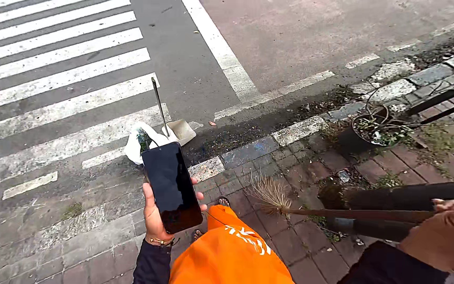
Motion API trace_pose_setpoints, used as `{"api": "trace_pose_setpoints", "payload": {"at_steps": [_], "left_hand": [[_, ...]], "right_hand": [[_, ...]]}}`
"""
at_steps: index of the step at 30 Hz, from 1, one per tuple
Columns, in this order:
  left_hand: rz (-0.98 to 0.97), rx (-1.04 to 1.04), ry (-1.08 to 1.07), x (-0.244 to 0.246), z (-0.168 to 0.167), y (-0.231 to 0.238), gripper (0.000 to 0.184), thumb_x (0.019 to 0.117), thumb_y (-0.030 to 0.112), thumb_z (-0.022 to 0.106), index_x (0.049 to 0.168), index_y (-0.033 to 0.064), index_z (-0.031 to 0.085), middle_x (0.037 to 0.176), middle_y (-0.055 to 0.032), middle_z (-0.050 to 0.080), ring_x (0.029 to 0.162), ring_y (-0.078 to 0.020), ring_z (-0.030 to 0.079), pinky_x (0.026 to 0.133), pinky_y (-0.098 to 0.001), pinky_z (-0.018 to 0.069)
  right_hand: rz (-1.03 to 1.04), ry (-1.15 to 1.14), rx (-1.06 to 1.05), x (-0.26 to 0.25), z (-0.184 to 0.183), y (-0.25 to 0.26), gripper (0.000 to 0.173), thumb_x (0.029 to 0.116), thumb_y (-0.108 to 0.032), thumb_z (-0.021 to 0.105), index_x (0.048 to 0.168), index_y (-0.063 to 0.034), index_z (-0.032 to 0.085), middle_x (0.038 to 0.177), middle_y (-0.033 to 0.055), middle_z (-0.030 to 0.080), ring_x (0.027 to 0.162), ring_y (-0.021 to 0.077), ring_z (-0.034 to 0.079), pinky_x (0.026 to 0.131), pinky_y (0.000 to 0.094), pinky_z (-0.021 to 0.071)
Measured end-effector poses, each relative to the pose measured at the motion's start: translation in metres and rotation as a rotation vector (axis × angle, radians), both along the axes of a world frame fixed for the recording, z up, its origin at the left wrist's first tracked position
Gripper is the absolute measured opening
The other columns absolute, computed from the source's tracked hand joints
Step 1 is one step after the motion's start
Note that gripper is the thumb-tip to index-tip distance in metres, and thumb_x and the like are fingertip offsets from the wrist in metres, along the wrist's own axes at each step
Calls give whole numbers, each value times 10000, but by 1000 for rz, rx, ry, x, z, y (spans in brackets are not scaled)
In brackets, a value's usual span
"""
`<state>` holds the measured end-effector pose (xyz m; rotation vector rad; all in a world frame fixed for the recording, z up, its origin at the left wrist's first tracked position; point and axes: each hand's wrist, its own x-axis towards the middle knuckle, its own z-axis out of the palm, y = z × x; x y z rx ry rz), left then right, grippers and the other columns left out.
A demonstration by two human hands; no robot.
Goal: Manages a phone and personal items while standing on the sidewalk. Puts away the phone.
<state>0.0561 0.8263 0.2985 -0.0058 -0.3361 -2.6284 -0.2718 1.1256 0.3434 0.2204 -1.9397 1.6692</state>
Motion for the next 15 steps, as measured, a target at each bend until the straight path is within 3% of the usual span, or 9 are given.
{"api": "trace_pose_setpoints", "payload": {"at_steps": [2, 3, 5, 6, 9, 13, 15], "left_hand": [[-21, -12, 27, 13, -6, -18, 747, 872, 674, 601, 1329, 86, 651, 1297, -223, 656, 1094, -409, 689, 901, -586, 574], [-23, -21, 43, 18, -9, -29, 742, 872, 666, 608, 1334, 87, 645, 1308, -223, 649, 1109, -404, 683, 911, -574, 571], [-22, -44, 62, 23, -17, -52, 727, 862, 639, 644, 1339, 89, 639, 1317, -226, 640, 1119, -392, 677, 919, -546, 572], [-30, -57, 62, 26, -20, -65, 723, 854, 623, 668, 1337, 86, 639, 1314, -226, 639, 1108, -382, 679, 914, -526, 575], [-73, -99, 46, 29, -21, -112, 714, 835, 599, 706, 1321, 79, 652, 1301, -217, 648, 1065, -352, 695, 885, -485, 588], [-109, -159, 51, 24, -21, -184, 723, 838, 594, 706, 1309, 49, 642, 1301, -208, 644, 1033, -319, 698, 882, -447, 584], [-105, -173, 29, 28, -17, -222, 720, 835, 592, 719, 1302, 49, 648, 1295, -203, 653, 1019, -303, 706, 880, -433, 589]], "right_hand": [[19, 26, 43, 26, -1, -26, 154, 980, -91, 523, 931, 49, 480, 643, -74, 466, 513, -26, 512, 564, 156, 512], [67, 43, 44, 35, -5, -35, 152, 982, -127, 531, 915, 2, 485, 614, -111, 474, 498, -37, 516, 549, 153, 514], [239, 84, 49, 40, -15, -48, 196, 1015, -265, 549, 911, -105, 506, 582, -182, 504, 488, -39, 536, 535, 163, 519], [352, 93, 49, 41, -18, -52, 269, 1022, -404, 581, 930, -155, 533, 599, -197, 542, 505, -27, 564, 549, 169, 536], [623, 94, 11, 43, -18, -80, 429, 905, -633, 659, 968, -210, 625, 651, -154, 604, 557, 28, 607, 610, 218, 568], [761, 89, 2, 41, -29, -147, 397, 894, -621, 676, 989, -236, 662, 671, -153, 626, 560, 20, 613, 593, 207, 566], [646, 38, 22, 48, -29, -214, 395, 911, -637, 649, 968, -246, 638, 649, -182, 606, 529, -6, 587, 540, 187, 540]]}}
